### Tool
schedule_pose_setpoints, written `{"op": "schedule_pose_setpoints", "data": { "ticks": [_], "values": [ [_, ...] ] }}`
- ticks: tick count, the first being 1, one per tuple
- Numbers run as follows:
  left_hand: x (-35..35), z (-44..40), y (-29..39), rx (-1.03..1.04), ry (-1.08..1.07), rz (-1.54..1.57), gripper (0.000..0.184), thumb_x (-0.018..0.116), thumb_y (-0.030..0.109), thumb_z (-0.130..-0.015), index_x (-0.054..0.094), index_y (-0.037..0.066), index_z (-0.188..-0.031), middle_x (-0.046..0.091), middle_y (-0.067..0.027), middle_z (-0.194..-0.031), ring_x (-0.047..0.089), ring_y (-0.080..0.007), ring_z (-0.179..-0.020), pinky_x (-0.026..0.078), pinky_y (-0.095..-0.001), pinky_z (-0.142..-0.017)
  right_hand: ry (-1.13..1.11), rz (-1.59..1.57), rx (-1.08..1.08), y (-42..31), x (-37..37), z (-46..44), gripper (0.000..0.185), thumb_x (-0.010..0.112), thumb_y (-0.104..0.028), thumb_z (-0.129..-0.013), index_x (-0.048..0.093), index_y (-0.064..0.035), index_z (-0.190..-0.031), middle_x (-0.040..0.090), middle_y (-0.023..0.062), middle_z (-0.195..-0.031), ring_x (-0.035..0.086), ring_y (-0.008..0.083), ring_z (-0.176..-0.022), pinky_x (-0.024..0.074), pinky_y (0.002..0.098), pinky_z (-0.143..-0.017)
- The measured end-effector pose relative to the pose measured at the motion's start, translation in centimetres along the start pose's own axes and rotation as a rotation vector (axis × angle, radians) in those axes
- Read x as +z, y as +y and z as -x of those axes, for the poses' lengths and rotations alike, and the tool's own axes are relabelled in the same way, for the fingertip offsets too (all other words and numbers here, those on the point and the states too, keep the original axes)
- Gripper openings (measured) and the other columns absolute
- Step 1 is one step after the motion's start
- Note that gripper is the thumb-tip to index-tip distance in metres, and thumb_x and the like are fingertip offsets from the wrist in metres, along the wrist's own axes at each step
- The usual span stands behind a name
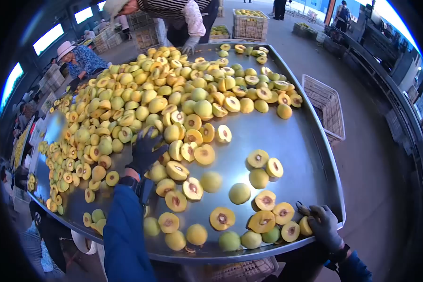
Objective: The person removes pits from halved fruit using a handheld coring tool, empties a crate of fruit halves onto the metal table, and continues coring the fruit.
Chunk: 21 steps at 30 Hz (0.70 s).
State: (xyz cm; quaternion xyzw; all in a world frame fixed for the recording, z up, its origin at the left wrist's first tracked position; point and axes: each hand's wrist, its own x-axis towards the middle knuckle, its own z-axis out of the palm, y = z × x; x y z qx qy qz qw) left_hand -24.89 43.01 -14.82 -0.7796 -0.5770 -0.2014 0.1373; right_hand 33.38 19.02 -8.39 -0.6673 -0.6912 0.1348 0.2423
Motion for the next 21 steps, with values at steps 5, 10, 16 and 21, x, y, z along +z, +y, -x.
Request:
{"op": "schedule_pose_setpoints", "data": {
  "ticks": [5, 10, 16, 21],
  "values": [
    [-0.6, 2.0, 10.9, 0.026, -0.032, 0.291, 0.052, 0.065, 0.051, -0.084, 0.063, 0.022, -0.127, 0.055, -0.0196, -0.133, 0.054, -0.0352, -0.114, 0.036, -0.0517, -0.102, 0.031, -0.007, 0.01, 1.9, 1.6, 0.3, 0.025, 0.069, -0.01, -0.073, 0.065, -0.0076, -0.097, 0.064, 0.0124, -0.085, 0.062, 0.0334, -0.084, 0.0503, 0.043, -0.074],
    [-1.6, 2.0, 18.7, -0.111, -0.188, 0.115, 0.06, 0.054, 0.062, -0.086, 0.058, 0.027, -0.134, 0.028, -0.0162, -0.156, 0.016, -0.0462, -0.143, 0.025, -0.0562, -0.112, 0.003, 0.016, -0.063, 2.2, 1.2, 0.3, 0.018, 0.069, -0.017, -0.078, 0.065, -0.0038, -0.089, 0.063, 0.0165, -0.082, 0.062, 0.0368, -0.08, 0.0494, 0.0454, -0.071],
    [-5.0, 2.8, 24.7, -0.115, -0.474, 0.271, 0.066, 0.055, 0.061, -0.086, 0.048, 0.027, -0.141, 0.024, -0.0165, -0.157, 0.009, -0.0444, -0.146, 0.022, -0.0662, -0.108, -0.071, 0.078, -0.126, 5.2, 3.3, -3.2, 0.032, 0.07, -0.032, -0.082, 0.063, -0.0008, -0.076, 0.061, 0.0208, -0.071, 0.059, 0.0417, -0.068, 0.0443, 0.0509, -0.06],
    [-12.0, 10.2, 28.0, 0.062, 0.213, 0.31, 0.055, 0.065, 0.034, -0.087, 0.05, 0.012, -0.135, 0.044, -0.0154, -0.142, 0.04, -0.0392, -0.13, 0.034, -0.0514, -0.104, -0.024, 0.115, -0.102, 6.1, 4.6, -3.1, 0.035, 0.069, -0.033, -0.082, 0.06, -0.0011, -0.073, 0.062, 0.0214, -0.074, 0.06, 0.0423, -0.069, 0.0455, 0.0503, -0.062]
  ]
}}
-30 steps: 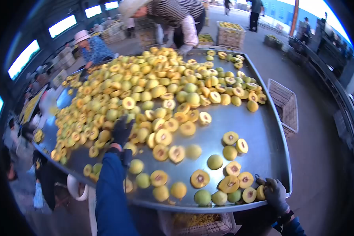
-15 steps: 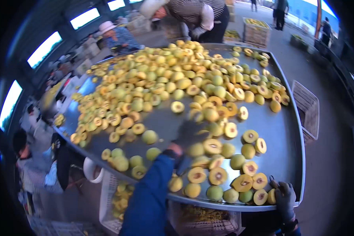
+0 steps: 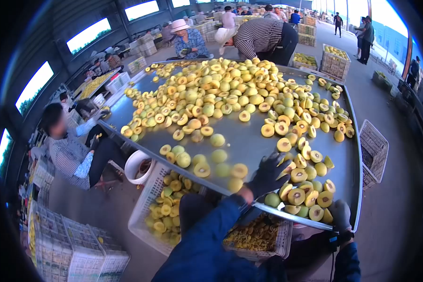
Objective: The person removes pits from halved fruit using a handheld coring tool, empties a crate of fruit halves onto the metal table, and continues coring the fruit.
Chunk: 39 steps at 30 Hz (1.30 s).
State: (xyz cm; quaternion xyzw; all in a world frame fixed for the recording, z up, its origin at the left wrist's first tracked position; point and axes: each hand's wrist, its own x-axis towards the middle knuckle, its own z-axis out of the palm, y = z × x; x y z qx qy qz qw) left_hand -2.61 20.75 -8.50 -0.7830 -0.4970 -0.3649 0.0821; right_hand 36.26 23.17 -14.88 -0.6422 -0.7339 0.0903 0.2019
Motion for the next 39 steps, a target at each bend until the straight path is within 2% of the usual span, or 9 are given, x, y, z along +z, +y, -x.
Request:
{"op": "schedule_pose_setpoints", "data": {
  "ticks": [2, 5, 11, 17, 18, 21, 25, 32, 39],
  "values": [
    [-3.3, 4.3, 0.1, -0.136, 0.07, 0.176, 0.052, 0.064, 0.035, -0.086, 0.054, 0.009, -0.131, 0.045, -0.0197, -0.137, 0.04, -0.0398, -0.13, 0.032, -0.0527, -0.105, 0.033, 0.128, -0.155, 2.5, 1.3, 0.0, 0.024, 0.066, -0.024, -0.085, 0.062, -0.0016, -0.077, 0.062, 0.0216, -0.075, 0.06, 0.0385, -0.064, 0.0465, 0.0459, -0.058],
    [-9.1, 10.6, -3.1, -0.26, -0.021, -0.157, 0.032, 0.063, 0.019, -0.087, 0.056, 0.001, -0.113, 0.059, -0.0182, -0.108, 0.058, -0.0385, -0.1, 0.046, -0.049, -0.086, 0.241, -0.326, 0.025, -0.1, -0.9, 1.2, 0.015, 0.06, -0.017, -0.088, 0.062, -0.0021, -0.086, 0.063, 0.0167, -0.074, 0.061, 0.0274, -0.062, 0.0495, 0.0369, -0.057],
    [-15.9, 17.1, -13.0, -0.588, 0.083, -0.441, 0.047, 0.066, 0.035, -0.085, 0.057, 0.003, -0.12, 0.064, -0.0214, -0.109, 0.061, -0.0393, -0.099, 0.048, -0.0486, -0.085, 0.266, -1.188, 0.272, -5.2, -7.9, 5.9, 0.014, 0.057, -0.015, -0.093, 0.057, -0.0021, -0.098, 0.061, 0.0067, -0.084, 0.06, 0.0142, -0.071, 0.0506, 0.0273, -0.064],
    [-13.5, 15.5, -16.9, -0.59, -0.341, -0.326, 0.05, 0.067, 0.04, -0.083, 0.058, 0.005, -0.118, 0.067, -0.0198, -0.101, 0.063, -0.0371, -0.097, 0.048, -0.0485, -0.084, 0.239, -0.867, 0.092, -10.8, -9.4, 10.4, 0.015, 0.051, -0.009, -0.092, 0.056, 0.0, -0.103, 0.059, 0.0103, -0.085, 0.058, 0.0208, -0.067, 0.0492, 0.0298, -0.062],
    [-12.3, 14.3, -16.6, -0.604, -0.363, -0.261, 0.05, 0.067, 0.04, -0.082, 0.058, 0.006, -0.118, 0.067, -0.0197, -0.102, 0.063, -0.0368, -0.097, 0.049, -0.0484, -0.083, 0.235, -0.739, 0.0, -10.9, -8.6, 10.9, 0.017, 0.05, -0.004, -0.09, 0.056, 0.0007, -0.105, 0.058, 0.0116, -0.086, 0.058, 0.0246, -0.067, 0.049, 0.0314, -0.062],
    [-9.1, 11.0, -13.5, -0.628, -0.266, 0.101, 0.043, 0.071, 0.031, -0.081, 0.06, 0.006, -0.114, 0.067, -0.018, -0.101, 0.065, -0.0339, -0.095, 0.051, -0.0438, -0.083, -0.111, -1.389, 0.48, -17.1, -8.7, 10.7, 0.025, 0.056, -0.015, -0.091, 0.057, 0.0019, -0.109, 0.058, 0.0056, -0.083, 0.056, 0.0139, -0.067, 0.0457, 0.0254, -0.059],
    [-4.8, 8.4, -11.2, -0.693, -0.139, 0.452, 0.039, 0.076, 0.019, -0.079, 0.06, 0.002, -0.111, 0.068, -0.0133, -0.098, 0.066, -0.0242, -0.091, 0.052, -0.0362, -0.082, -0.4, -1.375, 0.418, -20.5, -6.9, 7.6, 0.031, 0.062, -0.017, -0.09, 0.058, -0.0002, -0.115, 0.057, -0.0005, -0.081, 0.053, 0.007, -0.066, 0.0438, 0.0205, -0.058],
    [-8.4, 4.7, 0.4, -1.063, 0.059, 1.04, 0.042, 0.072, 0.021, -0.087, 0.055, -0.002, -0.117, 0.064, -0.0086, -0.103, 0.062, -0.0131, -0.091, 0.054, -0.0274, -0.077, -0.265, -1.311, 0.221, -27.0, -1.7, 5.8, 0.029, 0.068, -0.016, -0.085, 0.059, -0.0004, -0.107, 0.06, 0.0023, -0.085, 0.056, 0.0072, -0.07, 0.0474, 0.0242, -0.061],
    [-9.0, 8.1, 8.6, -0.967, 0.075, 1.064, 0.039, 0.064, 0.024, -0.094, 0.053, -0.003, -0.121, 0.062, -0.01, -0.111, 0.057, -0.0155, -0.103, 0.046, -0.0301, -0.092, -0.149, -1.3, 0.048, -26.5, 2.1, 9.3, 0.046, 0.074, -0.026, -0.083, 0.056, -0.0001, -0.117, 0.063, 0.01, -0.099, 0.057, 0.0165, -0.093, 0.0489, 0.0334, -0.082]
  ]
}}
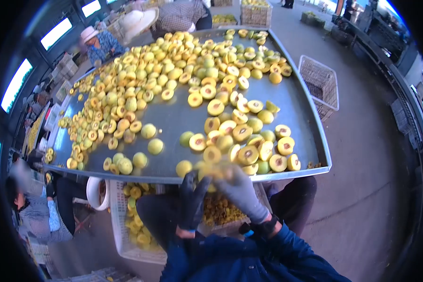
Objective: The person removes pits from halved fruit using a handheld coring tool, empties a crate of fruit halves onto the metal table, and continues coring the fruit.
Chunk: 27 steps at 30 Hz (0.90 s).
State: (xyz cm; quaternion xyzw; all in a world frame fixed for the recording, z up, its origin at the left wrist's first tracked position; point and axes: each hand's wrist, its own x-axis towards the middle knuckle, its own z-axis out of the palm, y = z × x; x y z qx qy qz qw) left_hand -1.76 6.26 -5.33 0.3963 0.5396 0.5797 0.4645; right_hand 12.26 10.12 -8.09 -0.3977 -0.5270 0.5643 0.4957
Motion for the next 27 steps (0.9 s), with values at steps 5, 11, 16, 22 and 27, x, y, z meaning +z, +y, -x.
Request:
{"op": "schedule_pose_setpoints", "data": {
  "ticks": [5, 11, 16, 22, 27],
  "values": [
    [0.2, 2.1, 0.1, 0.031, -0.078, 0.159, 0.042, 0.041, 0.027, -0.104, 0.049, -0.004, -0.131, 0.056, -0.011, -0.126, 0.054, -0.0196, -0.115, 0.041, -0.0333, -0.102, -0.2, 0.008, 0.378, -7.3, -4.1, 1.3, 0.047, 0.072, -0.023, -0.084, 0.057, 0.0031, -0.12, 0.063, 0.0057, -0.104, 0.057, 0.0142, -0.096, 0.0482, 0.0297, -0.083],
    [2.1, 2.6, 1.7, -0.005, -0.136, 0.194, 0.04, 0.042, 0.027, -0.102, 0.052, 0.0, -0.13, 0.057, -0.0096, -0.125, 0.054, -0.0182, -0.116, 0.04, -0.0332, -0.103, -0.042, 0.534, -0.113, -4.2, -3.8, 3.2, 0.035, 0.071, -0.024, -0.083, 0.055, -0.0058, -0.108, 0.062, 0.0142, -0.097, 0.065, 0.0278, -0.081, 0.0511, 0.039, -0.068],
    [3.8, 3.6, 0.2, 0.005, -0.193, 0.185, 0.033, 0.051, 0.023, -0.099, 0.058, 0.0, -0.123, 0.062, -0.007, -0.116, 0.055, -0.0144, -0.108, 0.043, -0.0311, -0.097, 0.133, 0.736, -0.311, -2.5, -2.3, 5.1, 0.038, 0.076, -0.026, -0.079, 0.06, -0.0067, -0.108, 0.064, 0.0126, -0.086, 0.065, 0.0313, -0.085, 0.0519, 0.0389, -0.07],
    [5.4, 4.1, 0.6, 0.072, -0.128, 0.166, 0.034, 0.054, 0.02, -0.097, 0.058, -0.001, -0.123, 0.061, -0.008, -0.119, 0.055, -0.0161, -0.111, 0.041, -0.0315, -0.1, 0.216, 0.249, -0.121, -1.9, -2.2, 6.0, 0.035, 0.072, -0.015, -0.082, 0.058, -0.0055, -0.112, 0.065, 0.0125, -0.098, 0.066, 0.0259, -0.085, 0.052, 0.0351, -0.072],
    [5.5, 3.8, 0.9, 0.192, -0.139, 0.005, 0.035, 0.056, 0.022, -0.095, 0.059, -0.001, -0.122, 0.059, -0.0098, -0.125, 0.053, -0.0183, -0.118, 0.041, -0.033, -0.101, 0.268, -0.172, 0.085, -2.3, -2.3, 6.1, 0.027, 0.067, -0.015, -0.089, 0.058, -0.0008, -0.11, 0.066, 0.0073, -0.09, 0.062, 0.0097, -0.069, 0.0507, 0.0222, -0.057]
  ]
}}
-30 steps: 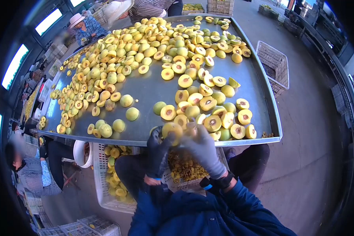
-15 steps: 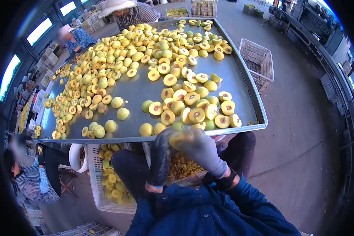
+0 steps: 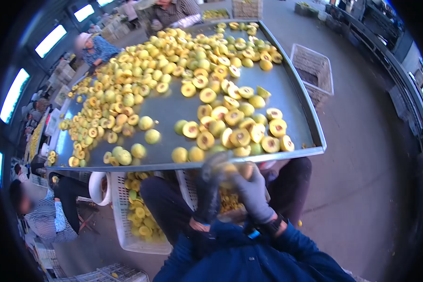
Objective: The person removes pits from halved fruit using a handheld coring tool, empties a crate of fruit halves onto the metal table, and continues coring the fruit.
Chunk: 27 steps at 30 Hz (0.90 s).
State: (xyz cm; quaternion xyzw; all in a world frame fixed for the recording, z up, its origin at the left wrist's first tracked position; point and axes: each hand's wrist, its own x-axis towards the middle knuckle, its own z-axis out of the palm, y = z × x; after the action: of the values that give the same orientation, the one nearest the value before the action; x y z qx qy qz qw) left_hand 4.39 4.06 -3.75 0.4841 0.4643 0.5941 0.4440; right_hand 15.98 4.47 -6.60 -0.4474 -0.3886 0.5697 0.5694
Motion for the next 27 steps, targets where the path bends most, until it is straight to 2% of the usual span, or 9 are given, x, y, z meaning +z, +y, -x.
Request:
{"op": "schedule_pose_setpoints", "data": {
  "ticks": [2, 6, 9, 11, 16, 18, 20, 24, 27],
  "values": [
    [-0.3, 0.4, -1.4, 0.221, 0.012, -0.23, 0.039, 0.049, 0.025, -0.101, 0.05, 0.0, -0.13, 0.057, -0.0126, -0.124, 0.052, -0.0201, -0.118, 0.04, -0.0352, -0.102, -0.025, -0.14, 0.154, -3.0, 0.6, 0.1, 0.027, 0.065, -0.019, -0.091, 0.059, 0.001, -0.107, 0.065, 0.0056, -0.083, 0.059, 0.0092, -0.061, 0.0477, 0.0216, -0.053],
    [-0.7, 1.6, -4.2, -0.217, 0.07, 0.785, 0.043, 0.052, 0.026, -0.1, 0.042, 0.001, -0.133, 0.053, -0.012, -0.125, 0.052, -0.0227, -0.115, 0.046, -0.0342, -0.097, -0.217, -0.072, 0.254, -3.8, 1.1, -0.2, 0.029, 0.062, -0.023, -0.093, 0.06, 0.0005, -0.11, 0.064, 0.0046, -0.081, 0.057, 0.0092, -0.059, 0.0464, 0.022, -0.053],
    [-1.2, 2.3, -4.7, 0.125, 0.176, 0.047, 0.046, 0.061, 0.014, -0.095, 0.04, 0.001, -0.133, 0.051, -0.0146, -0.128, 0.052, -0.0244, -0.116, 0.047, -0.0352, -0.097, -0.332, 0.029, 0.274, -4.6, 0.8, 0.0, 0.03, 0.062, -0.024, -0.095, 0.06, -0.0008, -0.114, 0.063, 0.0036, -0.081, 0.057, 0.0082, -0.06, 0.0455, 0.0218, -0.053],
    [-1.6, 2.5, -1.6, 0.177, 0.257, -0.045, 0.056, 0.069, -0.006, -0.081, 0.042, -0.004, -0.131, 0.054, -0.018, -0.127, 0.055, -0.0246, -0.117, 0.047, -0.0371, -0.099, -0.321, 0.239, 0.048, -3.1, -0.4, 0.7, 0.036, 0.063, -0.023, -0.095, 0.057, -0.0018, -0.123, 0.065, 0.003, -0.09, 0.062, 0.0121, -0.075, 0.0521, 0.0289, -0.066],
    [-3.2, 1.2, 3.3, 0.095, 0.229, -0.34, 0.042, 0.058, 0.001, -0.091, 0.042, -0.003, -0.13, 0.058, -0.0196, -0.124, 0.058, -0.0251, -0.111, 0.047, -0.0369, -0.098, -0.448, 0.841, 0.022, -4.6, -1.2, 2.5, 0.037, 0.066, -0.022, -0.091, 0.056, -0.0035, -0.121, 0.066, 0.0151, -0.104, 0.067, 0.0318, -0.09, 0.0533, 0.0376, -0.076],
    [-3.1, 1.0, 5.4, 0.12, 0.237, -0.539, 0.038, 0.057, 0.002, -0.092, 0.044, -0.004, -0.127, 0.061, -0.0199, -0.117, 0.06, -0.0276, -0.106, 0.047, -0.0388, -0.096, -0.445, 0.806, -0.22, -5.9, -0.4, 2.5, 0.036, 0.067, -0.02, -0.089, 0.057, -0.0048, -0.12, 0.066, 0.018, -0.104, 0.066, 0.0351, -0.09, 0.0535, 0.0381, -0.077],
    [-3.1, 1.2, 5.8, 0.129, 0.236, -0.514, 0.038, 0.055, 0.008, -0.094, 0.045, -0.004, -0.128, 0.061, -0.0195, -0.117, 0.06, -0.0291, -0.107, 0.047, -0.0404, -0.096, -0.421, 0.778, -0.537, -6.5, 0.9, 2.1, 0.047, 0.074, -0.02, -0.079, 0.055, -0.0096, -0.12, 0.065, 0.015, -0.093, 0.067, 0.0358, -0.081, 0.0534, 0.0414, -0.068],
    [-2.1, 1.9, 5.4, 0.103, 0.225, -0.012, 0.046, 0.048, 0.028, -0.099, 0.042, -0.001, -0.135, 0.054, -0.0177, -0.13, 0.053, -0.03, -0.118, 0.044, -0.0426, -0.1, -0.262, 0.792, -0.704, -4.9, 2.8, 2.7, 0.043, 0.074, -0.016, -0.075, 0.056, -0.0097, -0.114, 0.064, 0.0091, -0.085, 0.066, 0.0289, -0.07, 0.0523, 0.0362, -0.058],
    [-2.1, 1.7, 5.4, 0.135, 0.251, -0.101, 0.045, 0.045, 0.03, -0.1, 0.044, -0.002, -0.132, 0.056, -0.0172, -0.126, 0.054, -0.0289, -0.116, 0.044, -0.0417, -0.099, -0.229, 0.885, -0.738, -4.7, 3.2, 2.8, 0.036, 0.072, -0.014, -0.074, 0.057, -0.0107, -0.107, 0.059, 0.0065, -0.075, 0.063, 0.0258, -0.062, 0.0488, 0.0355, -0.05]
  ]
}}
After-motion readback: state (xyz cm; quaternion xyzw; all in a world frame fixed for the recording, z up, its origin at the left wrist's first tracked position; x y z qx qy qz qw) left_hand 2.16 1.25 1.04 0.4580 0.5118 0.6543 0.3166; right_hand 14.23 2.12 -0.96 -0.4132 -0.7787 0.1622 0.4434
